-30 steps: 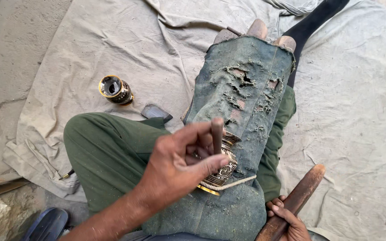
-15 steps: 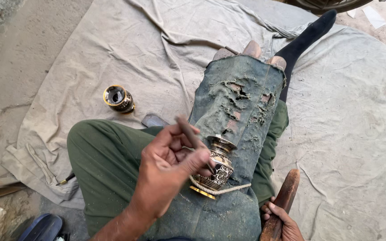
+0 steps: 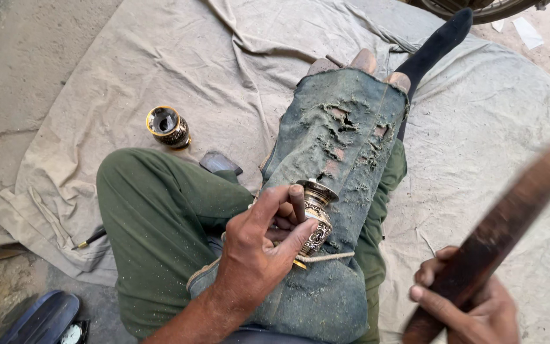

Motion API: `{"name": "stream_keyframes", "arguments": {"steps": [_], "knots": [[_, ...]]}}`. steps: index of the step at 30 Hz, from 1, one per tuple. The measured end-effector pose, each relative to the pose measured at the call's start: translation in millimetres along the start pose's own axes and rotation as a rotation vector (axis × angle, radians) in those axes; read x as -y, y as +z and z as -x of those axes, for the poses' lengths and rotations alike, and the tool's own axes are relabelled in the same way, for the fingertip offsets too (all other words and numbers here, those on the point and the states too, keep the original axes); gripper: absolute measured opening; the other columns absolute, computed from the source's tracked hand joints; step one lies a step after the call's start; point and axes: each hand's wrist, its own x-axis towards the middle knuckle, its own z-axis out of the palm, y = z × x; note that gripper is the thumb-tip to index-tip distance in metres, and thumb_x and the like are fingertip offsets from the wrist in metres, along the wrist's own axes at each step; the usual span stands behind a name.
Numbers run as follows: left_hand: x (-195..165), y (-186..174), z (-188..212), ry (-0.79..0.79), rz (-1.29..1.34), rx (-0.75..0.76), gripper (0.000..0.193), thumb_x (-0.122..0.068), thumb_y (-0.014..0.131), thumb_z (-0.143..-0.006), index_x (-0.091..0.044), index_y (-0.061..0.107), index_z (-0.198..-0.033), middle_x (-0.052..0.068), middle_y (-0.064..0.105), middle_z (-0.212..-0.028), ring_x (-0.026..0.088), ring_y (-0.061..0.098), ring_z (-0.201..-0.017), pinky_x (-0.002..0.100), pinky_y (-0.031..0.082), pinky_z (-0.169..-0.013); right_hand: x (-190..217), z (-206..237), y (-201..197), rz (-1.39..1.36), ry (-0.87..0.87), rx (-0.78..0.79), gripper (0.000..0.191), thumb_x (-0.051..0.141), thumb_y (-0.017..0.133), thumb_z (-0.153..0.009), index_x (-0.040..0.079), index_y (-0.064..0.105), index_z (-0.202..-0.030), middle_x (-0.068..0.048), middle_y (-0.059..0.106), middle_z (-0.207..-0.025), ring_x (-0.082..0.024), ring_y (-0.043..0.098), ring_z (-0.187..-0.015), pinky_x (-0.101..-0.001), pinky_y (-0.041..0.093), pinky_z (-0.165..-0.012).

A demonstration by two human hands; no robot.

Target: The person sits on the ground with a sandbag on their lap and hammers a small engraved brass pot using a wooden mallet and a metal punch, repositioning the punch around the pot's decorated surface. A second brass pot rests on the tarp beside them.

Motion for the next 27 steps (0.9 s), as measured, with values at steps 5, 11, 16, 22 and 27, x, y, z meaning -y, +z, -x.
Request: {"name": "stream_keyframes", "arguments": {"steps": [5,11,16,22,27], "knots": [[2,7,5,0.005,0.042,-0.1,0.047,-0.009,0.079,-0.09,-0.006,0.059,-0.132,0.007,0.073,-0.09,0.011,0.076,-0.08,0.024,0.068,-0.068,86,-17,0,0.012,-0.047,-0.127,0.034,-0.005,0.071,-0.083,-0.003,0.059,-0.115,-0.013,0.071,-0.095,-0.022,0.075,-0.095,-0.0418,0.064,-0.083],[3,10,10,0.169,-0.126,-0.135,0.049,-0.012,0.08,-0.091,-0.006,0.059,-0.135,0.008,0.071,-0.098,0.012,0.077,-0.087,0.024,0.069,-0.074,165,-18,23,1.076,-0.423,-0.103,0.044,0.001,0.079,-0.079,0.001,0.069,-0.121,-0.015,0.072,-0.09,-0.023,0.074,-0.079,-0.0353,0.062,-0.075],[4,8,9,0.109,-0.11,-0.097,0.05,-0.012,0.08,-0.091,-0.006,0.06,-0.136,0.007,0.071,-0.094,0.013,0.076,-0.084,0.026,0.066,-0.073,205,-20,38,1.248,-0.642,-0.064,0.046,-0.002,0.08,-0.07,0.001,0.07,-0.115,-0.015,0.073,-0.087,-0.026,0.074,-0.077,-0.0378,0.06,-0.072],[3,5,7,0.13,-0.135,-0.083,0.05,-0.011,0.08,-0.09,-0.005,0.06,-0.135,0.005,0.07,-0.095,0.012,0.077,-0.083,0.025,0.067,-0.073,218,-23,41,1.374,-0.467,0.088,0.049,0.002,0.079,-0.07,0.01,0.071,-0.118,-0.01,0.075,-0.087,-0.021,0.074,-0.073,-0.0362,0.061,-0.075],[0,1,6,0.132,-0.099,-0.057,0.051,-0.011,0.081,-0.09,-0.006,0.062,-0.136,0.006,0.07,-0.096,0.012,0.074,-0.082,0.025,0.066,-0.073,216,-21,42,1.383,-0.311,0.099,0.042,0.009,0.075,-0.085,0.011,0.066,-0.126,-0.009,0.072,-0.089,-0.02,0.072,-0.068,-0.0323,0.063,-0.067]]}}
